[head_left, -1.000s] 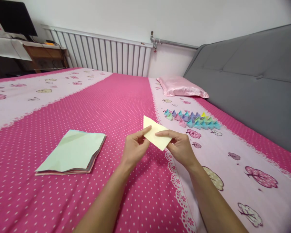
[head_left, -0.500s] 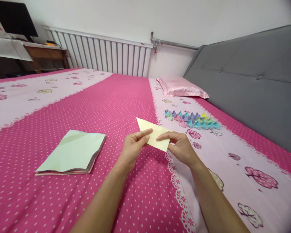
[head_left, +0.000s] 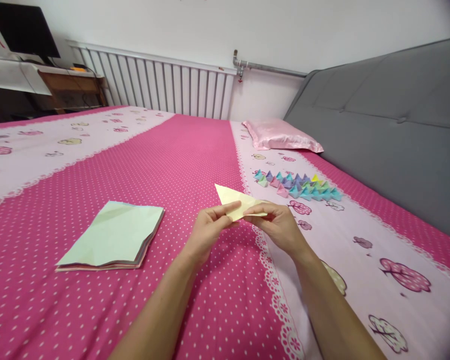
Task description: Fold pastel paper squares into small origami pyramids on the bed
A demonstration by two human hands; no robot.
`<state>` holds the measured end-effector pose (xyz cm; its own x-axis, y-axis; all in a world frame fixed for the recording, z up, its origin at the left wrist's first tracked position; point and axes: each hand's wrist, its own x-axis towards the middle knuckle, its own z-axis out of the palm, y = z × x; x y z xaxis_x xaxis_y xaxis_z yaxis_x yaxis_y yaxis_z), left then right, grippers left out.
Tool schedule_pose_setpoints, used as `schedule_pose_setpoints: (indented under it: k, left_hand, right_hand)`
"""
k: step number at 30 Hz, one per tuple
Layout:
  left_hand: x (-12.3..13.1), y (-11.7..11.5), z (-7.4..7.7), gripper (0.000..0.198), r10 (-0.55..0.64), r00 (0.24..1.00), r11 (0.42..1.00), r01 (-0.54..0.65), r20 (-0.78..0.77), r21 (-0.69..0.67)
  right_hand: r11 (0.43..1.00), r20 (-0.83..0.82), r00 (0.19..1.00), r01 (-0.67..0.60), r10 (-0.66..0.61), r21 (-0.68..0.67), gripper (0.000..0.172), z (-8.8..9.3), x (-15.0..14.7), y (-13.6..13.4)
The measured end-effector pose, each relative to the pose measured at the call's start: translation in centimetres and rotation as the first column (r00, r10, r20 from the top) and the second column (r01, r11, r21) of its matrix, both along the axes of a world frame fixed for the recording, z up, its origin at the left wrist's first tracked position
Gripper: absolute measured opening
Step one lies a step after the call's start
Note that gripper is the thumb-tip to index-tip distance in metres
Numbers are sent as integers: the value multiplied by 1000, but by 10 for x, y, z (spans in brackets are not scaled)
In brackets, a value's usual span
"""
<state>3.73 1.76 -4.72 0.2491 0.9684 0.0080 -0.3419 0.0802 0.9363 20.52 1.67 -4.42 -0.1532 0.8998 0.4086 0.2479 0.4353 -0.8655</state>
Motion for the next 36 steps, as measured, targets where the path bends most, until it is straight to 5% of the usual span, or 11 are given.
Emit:
schedule_pose_setpoints:
  k: [5,13,17,27,33,36]
  left_hand:
    - [1,-1,-1,44,-13,997,999,17,-77,49]
    - [2,2,-2,33,86,993,995,-82,-79,52]
    - [4,3,-2,32,74,997,995,-73,-9,71]
    - [3,2,0,98,138,990,989,-138,17,59]
    - [2,7,-5,37,186,982,982,-186,7,5]
    - [3,8,-6,25,249,968,968,-248,24,-23]
  right_hand:
    - [996,13,998,66,-67,54,9,2,-2,-2]
    - [995,-77,995,64,-70,-81,22,5,-5,-5]
    - [974,-180,968,145,-177,-177,27,4,-7,-4]
    - [959,-250,930,234,-269,-160,43,2,-12,-4]
    - [974,-230,950,188,-213,-128,37,4,-13,-4]
    - [980,-226,957,158,-182,-123,37,4,-13,-4]
